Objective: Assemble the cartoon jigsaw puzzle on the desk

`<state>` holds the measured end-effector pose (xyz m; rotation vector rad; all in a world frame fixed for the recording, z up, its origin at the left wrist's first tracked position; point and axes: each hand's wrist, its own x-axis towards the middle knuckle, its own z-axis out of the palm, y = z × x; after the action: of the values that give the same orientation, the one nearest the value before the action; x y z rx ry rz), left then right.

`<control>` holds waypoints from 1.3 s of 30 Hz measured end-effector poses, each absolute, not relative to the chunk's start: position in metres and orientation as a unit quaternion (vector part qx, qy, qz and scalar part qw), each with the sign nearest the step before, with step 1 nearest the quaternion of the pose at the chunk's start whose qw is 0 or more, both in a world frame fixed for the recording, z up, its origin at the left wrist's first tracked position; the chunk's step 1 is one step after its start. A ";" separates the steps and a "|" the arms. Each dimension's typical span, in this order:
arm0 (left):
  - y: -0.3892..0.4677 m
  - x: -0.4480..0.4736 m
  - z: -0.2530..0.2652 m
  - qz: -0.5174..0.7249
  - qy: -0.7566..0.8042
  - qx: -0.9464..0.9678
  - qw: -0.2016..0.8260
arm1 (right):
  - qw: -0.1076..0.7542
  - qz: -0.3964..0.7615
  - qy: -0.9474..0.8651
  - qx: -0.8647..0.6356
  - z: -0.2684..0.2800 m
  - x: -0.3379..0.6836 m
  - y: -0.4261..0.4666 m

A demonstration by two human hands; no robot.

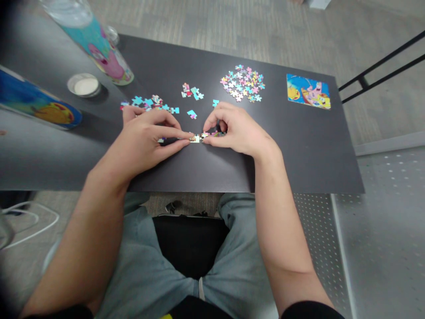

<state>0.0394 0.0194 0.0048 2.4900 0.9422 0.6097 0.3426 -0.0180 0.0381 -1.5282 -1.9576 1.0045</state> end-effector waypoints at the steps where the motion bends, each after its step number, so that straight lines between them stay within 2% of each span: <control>1: 0.019 0.040 0.005 0.219 0.338 0.892 0.204 | 0.229 0.366 -0.710 -0.557 0.037 0.344 -0.018; 9: 0.017 0.043 0.015 0.165 0.345 0.900 0.210 | 0.217 0.362 -0.718 -0.554 0.038 0.343 -0.016; 18: 0.012 0.046 0.012 0.211 0.325 0.903 0.185 | 0.242 0.344 -0.723 -0.548 0.035 0.355 -0.021; 26: 0.004 0.061 0.009 0.197 0.297 0.919 0.169 | 0.216 0.356 -0.703 -0.577 0.038 0.367 -0.023; 39: 0.004 0.061 0.008 0.178 0.298 0.927 0.143 | 0.222 0.376 -0.694 -0.573 0.036 0.366 -0.021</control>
<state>0.0609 0.0043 0.0083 2.6721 0.8594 0.5142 0.3656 -0.0213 0.0365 -1.5835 -1.9170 1.0379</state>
